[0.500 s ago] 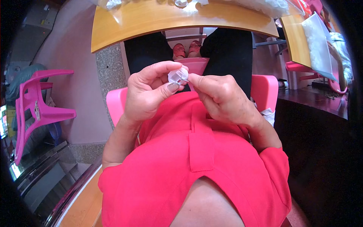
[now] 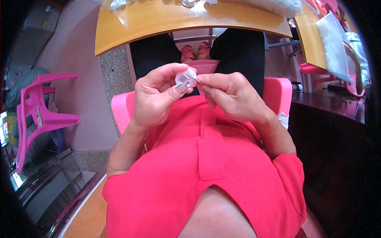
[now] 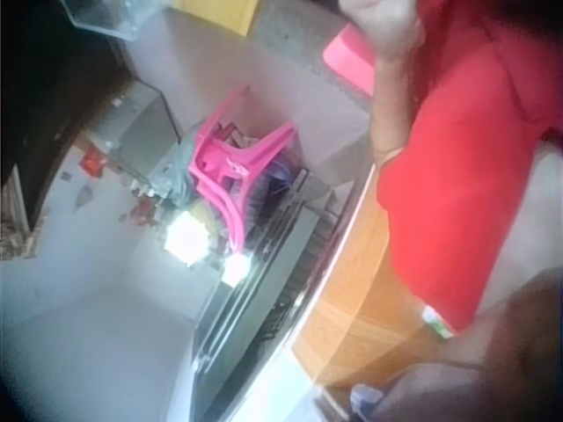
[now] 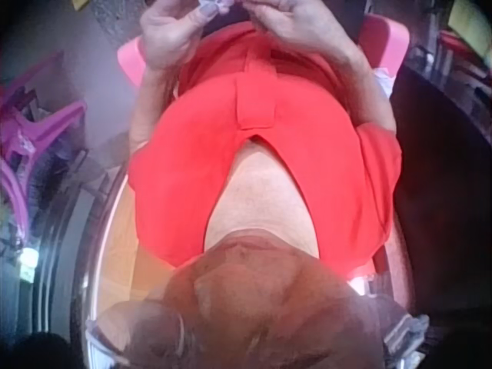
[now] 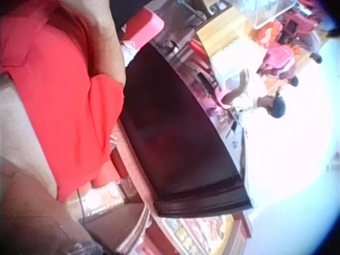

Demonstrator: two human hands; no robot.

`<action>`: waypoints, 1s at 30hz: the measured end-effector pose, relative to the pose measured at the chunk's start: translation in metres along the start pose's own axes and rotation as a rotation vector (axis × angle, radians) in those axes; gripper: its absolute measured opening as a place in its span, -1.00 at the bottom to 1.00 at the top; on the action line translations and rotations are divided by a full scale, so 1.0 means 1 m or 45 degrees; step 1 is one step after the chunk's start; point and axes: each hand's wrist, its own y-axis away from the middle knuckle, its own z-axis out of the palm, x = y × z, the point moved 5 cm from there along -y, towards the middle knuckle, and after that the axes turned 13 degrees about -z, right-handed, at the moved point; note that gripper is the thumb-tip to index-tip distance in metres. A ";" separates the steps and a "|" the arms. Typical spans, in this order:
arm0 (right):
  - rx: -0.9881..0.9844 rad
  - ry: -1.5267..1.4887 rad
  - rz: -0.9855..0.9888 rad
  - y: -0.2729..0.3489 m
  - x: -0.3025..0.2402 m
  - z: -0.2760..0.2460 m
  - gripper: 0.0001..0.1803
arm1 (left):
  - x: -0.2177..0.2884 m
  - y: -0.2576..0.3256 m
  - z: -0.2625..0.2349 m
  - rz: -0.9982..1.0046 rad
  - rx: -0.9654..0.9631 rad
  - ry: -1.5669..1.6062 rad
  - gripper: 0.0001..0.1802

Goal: Inserting small components into plastic housings using a precision tool in a manufacturing setting.

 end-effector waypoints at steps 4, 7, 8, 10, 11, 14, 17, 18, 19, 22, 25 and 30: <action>0.045 0.340 -0.104 0.001 -0.011 -0.004 -0.69 | -0.001 -0.002 -0.001 -0.034 0.036 0.091 -0.64; 0.022 0.546 -0.173 0.002 -0.014 -0.003 -0.64 | -0.002 -0.001 0.001 -0.105 0.067 0.177 -0.67; -0.007 0.625 -0.165 0.003 -0.013 -0.002 -0.62 | -0.003 -0.002 0.002 -0.123 0.077 0.204 -0.69; -0.004 0.671 -0.205 0.003 -0.011 0.000 -0.75 | -0.004 -0.002 0.002 -0.128 0.078 0.198 -0.69; -0.005 0.715 -0.248 0.003 -0.011 0.000 -0.87 | -0.004 -0.002 0.001 -0.130 0.084 0.192 -0.70; -0.035 0.723 -0.207 0.003 -0.011 0.001 -0.89 | -0.004 -0.002 0.001 -0.149 0.069 0.187 -0.71; -0.054 0.728 -0.189 0.002 -0.011 0.001 -0.90 | -0.004 -0.002 0.002 -0.141 0.079 0.184 -0.71; -0.054 0.728 -0.190 0.003 -0.011 0.000 -0.90 | -0.004 -0.002 0.001 -0.140 0.079 0.184 -0.71; -0.071 0.744 -0.187 0.003 -0.011 0.000 -0.79 | -0.005 -0.003 0.001 -0.133 0.073 0.173 -0.71; -0.101 0.810 -0.188 0.005 -0.010 0.002 -0.67 | -0.005 -0.003 0.001 -0.114 0.072 0.130 -0.71; -0.143 0.928 -0.194 0.005 -0.013 0.005 -0.66 | -0.005 -0.002 0.003 -0.101 0.101 0.048 -0.72; -0.203 1.037 -0.192 0.005 -0.014 0.008 -0.70 | -0.006 0.001 0.002 -0.090 0.146 -0.093 -0.73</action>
